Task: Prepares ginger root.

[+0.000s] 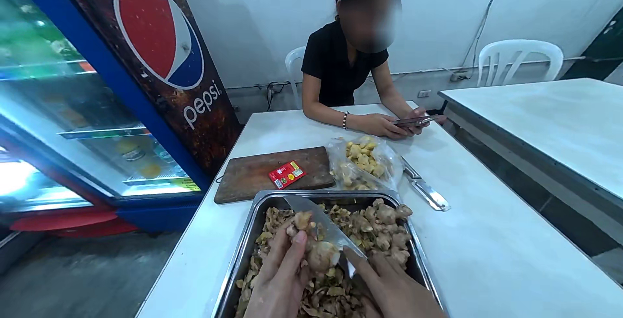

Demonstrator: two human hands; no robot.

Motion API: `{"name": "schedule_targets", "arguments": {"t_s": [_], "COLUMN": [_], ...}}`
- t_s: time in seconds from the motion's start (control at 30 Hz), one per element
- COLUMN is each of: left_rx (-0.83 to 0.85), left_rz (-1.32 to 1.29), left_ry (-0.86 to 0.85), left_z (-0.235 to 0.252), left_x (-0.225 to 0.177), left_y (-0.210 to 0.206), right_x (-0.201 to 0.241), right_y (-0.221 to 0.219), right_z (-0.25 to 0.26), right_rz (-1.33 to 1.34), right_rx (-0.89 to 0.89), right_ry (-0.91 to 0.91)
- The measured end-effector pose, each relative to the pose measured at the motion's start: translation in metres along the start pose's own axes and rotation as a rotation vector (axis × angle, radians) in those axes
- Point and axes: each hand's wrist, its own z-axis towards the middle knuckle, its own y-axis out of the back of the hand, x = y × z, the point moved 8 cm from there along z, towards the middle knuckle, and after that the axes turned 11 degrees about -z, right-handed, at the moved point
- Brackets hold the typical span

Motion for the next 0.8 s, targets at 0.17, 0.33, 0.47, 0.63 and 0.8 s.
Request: {"name": "schedule_targets", "arguments": {"t_s": [0.17, 0.33, 0.47, 0.63, 0.8], "left_rx": [-0.021, -0.056, -0.056, -0.077, 0.113], "left_rz": [-0.040, -0.163, -0.210, -0.276, -0.289], "left_ry": [-0.047, 0.061, 0.109, 0.141, 0.128], "left_z": [-0.008, -0.009, -0.007, -0.008, -0.002], "left_x": [-0.009, 0.002, 0.015, 0.026, 0.035], "left_y": [0.007, 0.006, -0.001, -0.003, -0.017], "right_x": [-0.022, -0.018, -0.011, 0.005, 0.027], "right_y": [0.018, 0.026, 0.023, 0.041, 0.037], "right_z": [-0.006, -0.015, -0.016, -0.023, -0.030], "right_rz": [0.593, 1.197, 1.276, 1.026, 0.752], "right_rx": [0.019, -0.023, 0.031, -0.099, -0.099], "right_ry": [0.006, 0.157, 0.271, 0.303, 0.282]}}
